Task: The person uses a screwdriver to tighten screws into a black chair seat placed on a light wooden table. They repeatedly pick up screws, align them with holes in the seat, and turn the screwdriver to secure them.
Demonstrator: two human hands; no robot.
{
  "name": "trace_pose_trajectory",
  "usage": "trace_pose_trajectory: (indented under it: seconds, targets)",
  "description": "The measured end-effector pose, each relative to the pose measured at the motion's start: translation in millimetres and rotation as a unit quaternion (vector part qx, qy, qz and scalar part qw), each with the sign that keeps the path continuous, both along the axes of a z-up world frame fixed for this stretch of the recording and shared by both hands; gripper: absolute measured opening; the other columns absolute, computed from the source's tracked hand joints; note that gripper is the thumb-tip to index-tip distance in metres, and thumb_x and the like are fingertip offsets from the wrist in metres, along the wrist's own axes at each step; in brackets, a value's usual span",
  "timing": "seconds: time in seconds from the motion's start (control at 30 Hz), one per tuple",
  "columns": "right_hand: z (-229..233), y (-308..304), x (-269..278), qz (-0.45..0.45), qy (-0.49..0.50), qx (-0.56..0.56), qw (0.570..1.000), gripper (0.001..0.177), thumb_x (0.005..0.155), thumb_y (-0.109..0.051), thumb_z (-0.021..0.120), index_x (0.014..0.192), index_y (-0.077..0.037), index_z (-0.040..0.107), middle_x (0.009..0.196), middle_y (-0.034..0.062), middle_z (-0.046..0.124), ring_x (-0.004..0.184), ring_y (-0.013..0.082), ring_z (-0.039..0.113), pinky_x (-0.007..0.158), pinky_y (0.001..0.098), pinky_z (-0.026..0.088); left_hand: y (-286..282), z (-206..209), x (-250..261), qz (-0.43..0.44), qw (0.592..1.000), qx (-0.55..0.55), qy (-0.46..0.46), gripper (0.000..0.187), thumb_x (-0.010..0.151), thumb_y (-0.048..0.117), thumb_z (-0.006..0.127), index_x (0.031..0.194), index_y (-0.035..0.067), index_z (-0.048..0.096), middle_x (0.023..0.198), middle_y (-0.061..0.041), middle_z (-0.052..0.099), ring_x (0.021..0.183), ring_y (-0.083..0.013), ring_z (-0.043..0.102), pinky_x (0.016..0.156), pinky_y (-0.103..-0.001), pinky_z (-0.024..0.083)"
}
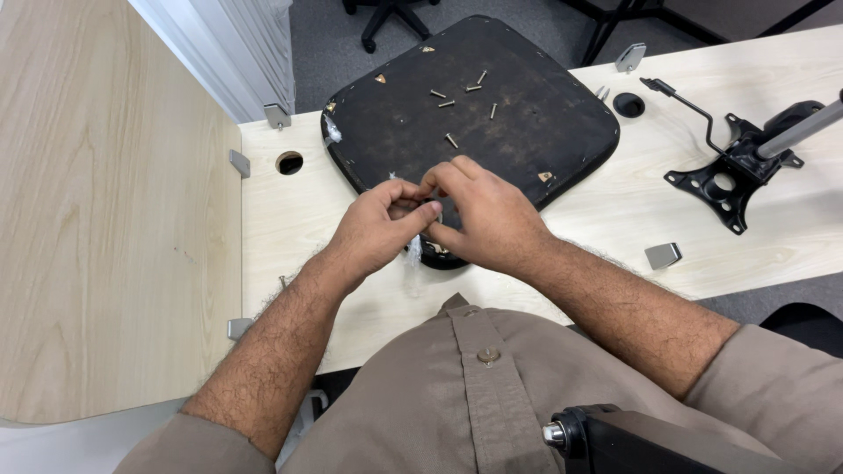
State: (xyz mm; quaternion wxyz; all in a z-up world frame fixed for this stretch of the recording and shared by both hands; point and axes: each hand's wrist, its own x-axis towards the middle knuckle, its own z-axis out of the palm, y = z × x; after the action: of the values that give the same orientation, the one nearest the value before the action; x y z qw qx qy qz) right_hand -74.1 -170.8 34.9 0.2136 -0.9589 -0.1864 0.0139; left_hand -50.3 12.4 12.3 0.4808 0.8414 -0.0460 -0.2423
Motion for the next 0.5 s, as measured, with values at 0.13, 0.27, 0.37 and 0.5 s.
trace_pose_trajectory:
  seconds: [0.13,0.27,0.37,0.5]
  targets:
    - [1,2,-8,-0.028,0.006,0.021,0.999,0.028,0.093,-0.024,0.075,0.117,-0.013,0.065,0.106,0.0052,0.065,0.099,0.0163,0.069,0.082,0.0362,0.062,0,-1,1,0.003,1.0,0.001,-0.008,0.041,0.098,0.038,0.067,0.127,0.01,0.064,0.11,-0.008,0.073,0.11,-0.0163,0.072,0.1,-0.039,0.061]
    - [0,4,-14,-0.04,0.0,0.054,0.998,0.029,0.091,-0.018,0.072,0.12,-0.014,0.066,0.111,0.0055,0.065,0.098,0.0171,0.07,0.083,0.0358,0.062,0,-3,4,-0.026,0.999,-0.034,-0.015,0.041,0.096,0.036,0.064,0.131,0.015,0.063,0.112,-0.005,0.075,0.112,-0.0137,0.071,0.101,-0.037,0.057]
    - [1,3,-17,-0.044,0.004,0.055,0.998,0.031,0.09,-0.018,0.072,0.12,-0.014,0.066,0.114,0.0057,0.064,0.099,0.0182,0.07,0.082,0.0361,0.062,0,-2,3,-0.045,0.998,-0.041,-0.024,0.042,0.095,0.036,0.064,0.132,0.015,0.063,0.112,-0.004,0.075,0.111,-0.0129,0.071,0.101,-0.037,0.058]
    - [2,0,-19,-0.059,-0.007,0.041,0.997,0.036,0.089,-0.022,0.076,0.12,-0.01,0.064,0.112,0.009,0.061,0.102,0.0196,0.068,0.08,0.038,0.061,-5,0,3,-0.052,0.999,0.015,-0.005,0.042,0.095,0.041,0.067,0.127,0.014,0.068,0.103,-0.007,0.077,0.106,-0.0144,0.074,0.099,-0.038,0.06]
